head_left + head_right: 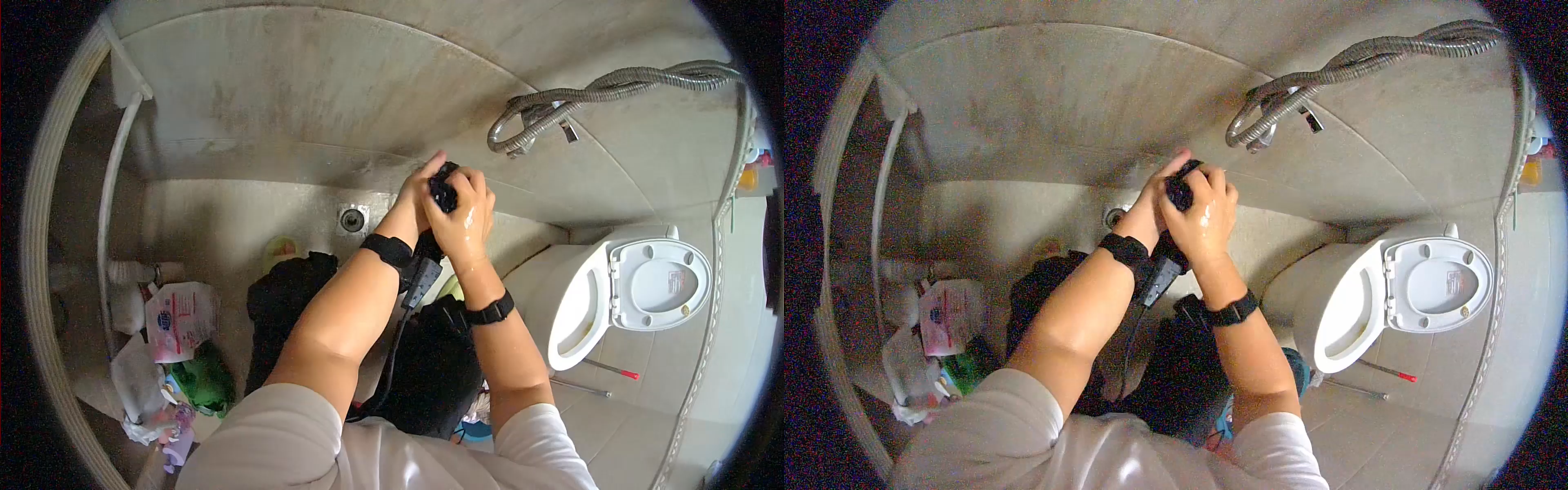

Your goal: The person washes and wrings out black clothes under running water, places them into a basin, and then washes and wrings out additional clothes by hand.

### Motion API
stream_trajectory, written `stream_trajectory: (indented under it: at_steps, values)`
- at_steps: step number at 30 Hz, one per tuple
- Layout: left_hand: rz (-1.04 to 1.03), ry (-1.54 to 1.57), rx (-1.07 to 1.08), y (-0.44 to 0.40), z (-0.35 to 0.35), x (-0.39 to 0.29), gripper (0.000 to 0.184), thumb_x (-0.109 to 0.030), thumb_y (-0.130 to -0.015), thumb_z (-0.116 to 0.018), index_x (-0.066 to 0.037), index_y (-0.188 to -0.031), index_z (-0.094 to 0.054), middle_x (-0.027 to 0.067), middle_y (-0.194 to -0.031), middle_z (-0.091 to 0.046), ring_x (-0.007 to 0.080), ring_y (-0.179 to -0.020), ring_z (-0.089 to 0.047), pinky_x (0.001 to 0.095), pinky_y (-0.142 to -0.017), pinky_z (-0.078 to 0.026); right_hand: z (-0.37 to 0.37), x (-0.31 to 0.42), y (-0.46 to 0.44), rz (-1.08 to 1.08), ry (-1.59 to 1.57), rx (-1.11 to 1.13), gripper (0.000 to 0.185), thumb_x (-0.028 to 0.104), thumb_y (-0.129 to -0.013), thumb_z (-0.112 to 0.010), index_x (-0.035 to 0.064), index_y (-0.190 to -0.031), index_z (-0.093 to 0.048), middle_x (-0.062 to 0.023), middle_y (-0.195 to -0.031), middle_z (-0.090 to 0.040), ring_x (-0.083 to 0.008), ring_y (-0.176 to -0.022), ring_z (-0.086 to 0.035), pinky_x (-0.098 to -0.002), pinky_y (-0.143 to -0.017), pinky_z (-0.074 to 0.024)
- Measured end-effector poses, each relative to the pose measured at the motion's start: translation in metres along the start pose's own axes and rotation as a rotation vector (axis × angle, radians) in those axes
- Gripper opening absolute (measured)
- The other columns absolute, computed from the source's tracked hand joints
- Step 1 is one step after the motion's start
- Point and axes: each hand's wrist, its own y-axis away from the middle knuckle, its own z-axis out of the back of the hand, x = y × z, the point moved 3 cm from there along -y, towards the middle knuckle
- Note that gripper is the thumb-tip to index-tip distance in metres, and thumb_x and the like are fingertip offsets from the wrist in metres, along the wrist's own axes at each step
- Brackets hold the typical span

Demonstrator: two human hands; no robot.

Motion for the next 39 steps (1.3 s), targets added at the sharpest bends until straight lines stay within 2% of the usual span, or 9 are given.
stream_trajectory:
  at_steps: [10,11,17,23,27,29,33,38,39]
  values:
    - [-0.391,-0.886,-0.412,0.011,-0.018,0.004,0.029,-0.02,-0.077,-0.054,0.008,-0.081,-0.061,0.006,-0.072,-0.06,0.014,-0.065,-0.053,0.0317,-0.059,-0.042,-0.077,-0.15,-0.043,-0.462,-0.54,0.034,0.029,0.019,-0.073,-0.054,-0.0095,-0.074,-0.06,-0.0256,-0.077,-0.062,-0.0349,-0.06,-0.06,-0.045,-0.06,-0.0461]
    - [-0.382,-0.905,-0.367,0.012,-0.024,0.008,0.027,-0.023,-0.08,-0.058,0.002,-0.087,-0.064,0.0047,-0.079,-0.063,0.0139,-0.071,-0.055,0.0295,-0.066,-0.043,-0.062,-0.144,-0.037,-0.896,-0.766,0.114,0.027,0.019,-0.077,-0.053,-0.0063,-0.081,-0.061,-0.0185,-0.079,-0.065,-0.0294,-0.064,-0.062,-0.0425,-0.061,-0.0475]
    - [-0.125,-0.402,-0.302,-0.024,0.011,0.0,0.042,-0.037,-0.084,-0.061,0.001,-0.102,-0.061,0.0097,-0.092,-0.065,0.0169,-0.077,-0.06,0.0312,-0.069,-0.047,-0.003,-0.081,0.002,-0.952,-1.588,0.37,0.082,0.07,-0.078,-0.046,0.0018,-0.124,-0.047,-0.0142,-0.124,-0.053,-0.0298,-0.115,-0.049,-0.054,-0.097,-0.0323]
    - [-0.108,-0.389,-0.448,-0.025,0.019,-0.014,0.067,-0.053,-0.084,-0.055,0.0,-0.125,-0.047,0.0169,-0.126,-0.051,0.027,-0.115,-0.049,0.0461,-0.097,-0.034,-0.047,-0.106,0.061,-0.934,-2.085,0.422,0.07,0.061,-0.082,-0.05,0.0042,-0.124,-0.047,-0.0135,-0.131,-0.046,-0.029,-0.118,-0.045,-0.0386,-0.093,-0.0423]
    - [-0.005,-0.365,-0.241,-0.022,0.011,-0.012,0.084,-0.059,-0.08,-0.057,0.0,-0.135,-0.034,0.0163,-0.141,-0.034,0.0303,-0.127,-0.036,0.0475,-0.102,-0.028,-0.049,-0.088,0.068,-0.803,-1.957,0.461,0.062,0.047,-0.082,-0.061,0.0022,-0.122,-0.049,-0.0156,-0.128,-0.047,-0.027,-0.114,-0.049,-0.0377,-0.092,-0.0428]
    - [0.043,-0.389,-0.122,-0.015,-0.006,-0.009,0.088,-0.06,-0.078,-0.058,0.001,-0.136,-0.032,0.0174,-0.142,-0.033,0.0301,-0.129,-0.034,0.0459,-0.103,-0.028,-0.043,-0.079,0.046,-0.471,-1.054,0.595,0.052,0.032,-0.085,-0.063,-0.0006,-0.122,-0.05,-0.0094,-0.117,-0.056,-0.0207,-0.105,-0.054,-0.0332,-0.091,-0.0417]
    - [-0.286,-0.887,-0.272,-0.036,0.0,-0.007,0.059,-0.05,-0.085,-0.056,-0.004,-0.12,-0.053,0.0111,-0.104,-0.064,0.0226,-0.093,-0.061,0.0366,-0.085,-0.047,-0.04,-0.087,0.027,-0.846,-1.453,0.325,0.031,0.018,-0.085,-0.059,0.0014,-0.112,-0.056,-0.0084,-0.107,-0.062,-0.0208,-0.097,-0.059,-0.0354,-0.087,-0.0461]
    - [-0.317,-1.831,-0.349,0.017,-0.038,-0.038,0.085,-0.044,-0.064,-0.078,0.001,-0.128,-0.043,0.0179,-0.113,-0.058,0.0238,-0.106,-0.056,0.0334,-0.095,-0.04,-0.045,-0.085,0.005,-0.991,-1.775,0.186,0.036,0.031,-0.089,-0.053,0.0024,-0.111,-0.057,-0.0114,-0.109,-0.062,-0.0258,-0.098,-0.06,-0.0404,-0.089,-0.0458]
    - [-0.143,-1.501,-0.034,0.015,-0.034,-0.033,0.085,-0.034,-0.057,-0.084,0.001,-0.124,-0.046,0.018,-0.113,-0.058,0.0256,-0.109,-0.054,0.0331,-0.096,-0.04,-0.043,-0.085,-0.002,-0.988,-1.862,0.205,0.039,0.035,-0.089,-0.053,0.0032,-0.111,-0.057,-0.0109,-0.108,-0.063,-0.0271,-0.097,-0.06,-0.0407,-0.089,-0.0454]
